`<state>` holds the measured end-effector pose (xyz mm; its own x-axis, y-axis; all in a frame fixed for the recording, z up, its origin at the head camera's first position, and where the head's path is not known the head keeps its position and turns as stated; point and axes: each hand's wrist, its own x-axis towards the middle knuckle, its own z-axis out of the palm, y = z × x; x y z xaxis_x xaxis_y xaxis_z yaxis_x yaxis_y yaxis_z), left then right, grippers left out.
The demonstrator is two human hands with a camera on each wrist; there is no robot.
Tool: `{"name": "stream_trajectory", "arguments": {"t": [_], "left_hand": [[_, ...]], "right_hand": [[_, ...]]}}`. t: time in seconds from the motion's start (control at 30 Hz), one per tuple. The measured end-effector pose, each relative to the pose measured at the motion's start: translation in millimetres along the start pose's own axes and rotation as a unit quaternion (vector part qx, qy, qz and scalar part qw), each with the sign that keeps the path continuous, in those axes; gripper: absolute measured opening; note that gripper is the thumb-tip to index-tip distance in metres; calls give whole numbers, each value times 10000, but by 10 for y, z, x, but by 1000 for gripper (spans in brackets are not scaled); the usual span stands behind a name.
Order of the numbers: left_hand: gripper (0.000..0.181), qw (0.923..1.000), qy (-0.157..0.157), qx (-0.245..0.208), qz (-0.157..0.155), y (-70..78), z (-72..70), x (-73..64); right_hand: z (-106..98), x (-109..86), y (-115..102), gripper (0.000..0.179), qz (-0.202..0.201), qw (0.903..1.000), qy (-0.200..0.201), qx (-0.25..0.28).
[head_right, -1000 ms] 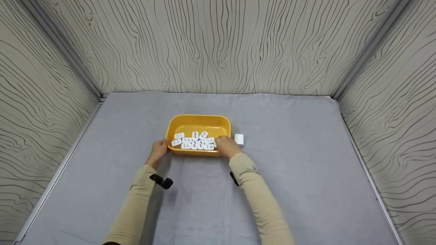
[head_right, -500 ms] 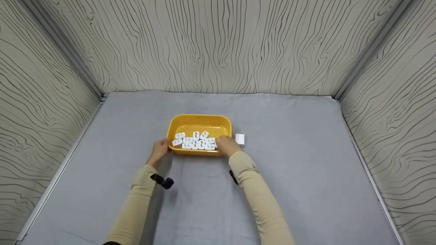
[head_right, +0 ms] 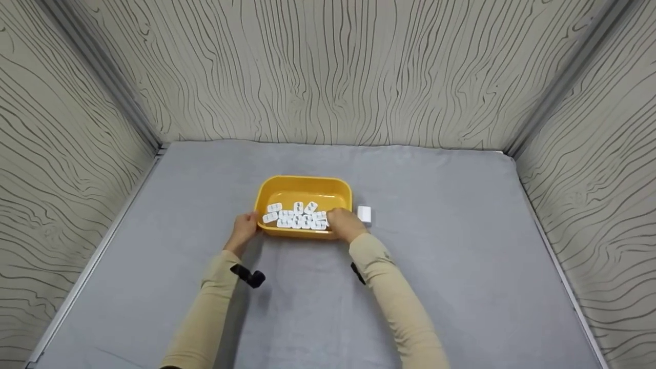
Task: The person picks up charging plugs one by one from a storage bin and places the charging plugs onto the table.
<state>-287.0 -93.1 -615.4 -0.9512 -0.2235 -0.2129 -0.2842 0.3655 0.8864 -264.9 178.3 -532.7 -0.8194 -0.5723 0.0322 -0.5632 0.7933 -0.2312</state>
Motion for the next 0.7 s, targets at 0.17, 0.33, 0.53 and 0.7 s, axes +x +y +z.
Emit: {"name": "stream_trajectory", "arguments": {"t": [0.17,0.33,0.53,0.7], "left_hand": [[32,9998,-50,81,-183,406,-138,-365],[34,10000,-42,10,-79,398,-157,-411],[34,9998,-50,-42,-181,388,-127,-333],[40,9990,13,-126,417,52,-79,-88]], "right_hand": [[8,-10,-10,8,56,10000,-2,-77],[27,-23,-12,7,77,9999,104,-12],[7,-54,-6,11,-29,9992,408,5],[36,-80,-14,9,-184,9976,673,33]]}}
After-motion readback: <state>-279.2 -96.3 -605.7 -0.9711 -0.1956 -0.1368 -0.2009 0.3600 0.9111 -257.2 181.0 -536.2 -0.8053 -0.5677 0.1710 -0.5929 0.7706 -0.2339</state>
